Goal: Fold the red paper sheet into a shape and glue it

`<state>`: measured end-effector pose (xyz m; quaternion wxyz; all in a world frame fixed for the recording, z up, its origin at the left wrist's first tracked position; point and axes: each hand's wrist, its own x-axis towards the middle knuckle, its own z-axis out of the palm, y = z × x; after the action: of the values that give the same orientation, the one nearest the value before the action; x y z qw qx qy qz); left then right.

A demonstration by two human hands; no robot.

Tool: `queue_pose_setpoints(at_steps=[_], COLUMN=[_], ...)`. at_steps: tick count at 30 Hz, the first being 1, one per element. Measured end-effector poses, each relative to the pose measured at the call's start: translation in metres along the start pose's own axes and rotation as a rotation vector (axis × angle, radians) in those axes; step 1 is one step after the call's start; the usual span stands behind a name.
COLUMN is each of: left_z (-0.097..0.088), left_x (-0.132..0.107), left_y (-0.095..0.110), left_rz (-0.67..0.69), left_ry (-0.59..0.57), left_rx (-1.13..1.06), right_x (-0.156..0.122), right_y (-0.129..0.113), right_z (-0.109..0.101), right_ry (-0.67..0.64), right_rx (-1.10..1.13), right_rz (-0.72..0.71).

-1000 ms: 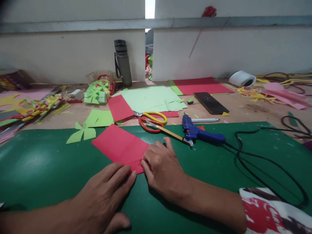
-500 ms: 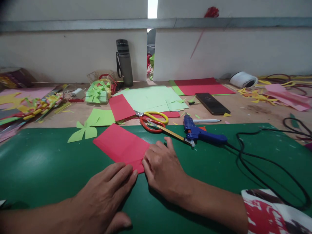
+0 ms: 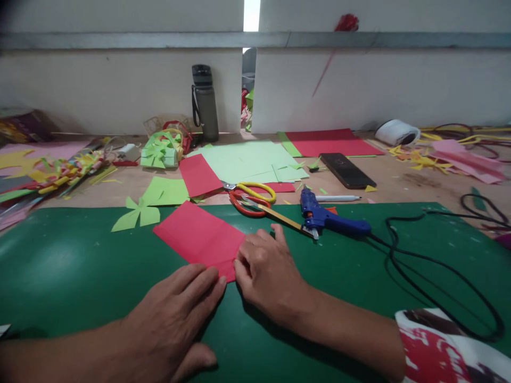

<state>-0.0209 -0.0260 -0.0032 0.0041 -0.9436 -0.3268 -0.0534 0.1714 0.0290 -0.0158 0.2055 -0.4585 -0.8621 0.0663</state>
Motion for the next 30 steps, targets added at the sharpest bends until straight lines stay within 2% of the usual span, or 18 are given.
queue_pose_setpoints(at_steps=[5, 9, 16, 19, 21, 24, 27, 30], left_z=[0.0, 0.0, 0.007, 0.006, 0.004, -0.001, -0.005, -0.006], left_x=[0.002, -0.001, -0.013, -0.011, -0.008, -0.004, -0.002, -0.001], left_y=[-0.002, -0.002, 0.002, 0.002, 0.0, -0.002, -0.003, -0.004], left_rz=[-0.028, 0.0, 0.014, 0.035, 0.036, 0.043, 0.009, -0.024], left_ry=[-0.024, -0.023, 0.246, 0.298, 0.257, 0.118, -0.001, -0.073], left_rx=[-0.062, -0.094, -0.025, -0.034, -0.062, -0.101, -0.113, -0.104], right_x=[0.001, 0.001, 0.001, 0.001, 0.001, 0.001, 0.001, 0.0], right_y=[-0.002, -0.002, -0.001, 0.0, 0.0, 0.001, 0.0, 0.0], right_z=[-0.002, -0.003, -0.001, 0.0, 0.0, 0.0, 0.0, -0.001], right_ry=[-0.01, -0.014, 0.016, 0.03, 0.038, 0.041, 0.037, 0.026], right_rx=[-0.013, -0.011, 0.005, 0.005, -0.005, -0.009, 0.0, 0.005], right_rz=[-0.003, -0.007, -0.018, -0.031, -0.04, -0.048, -0.043, -0.031])
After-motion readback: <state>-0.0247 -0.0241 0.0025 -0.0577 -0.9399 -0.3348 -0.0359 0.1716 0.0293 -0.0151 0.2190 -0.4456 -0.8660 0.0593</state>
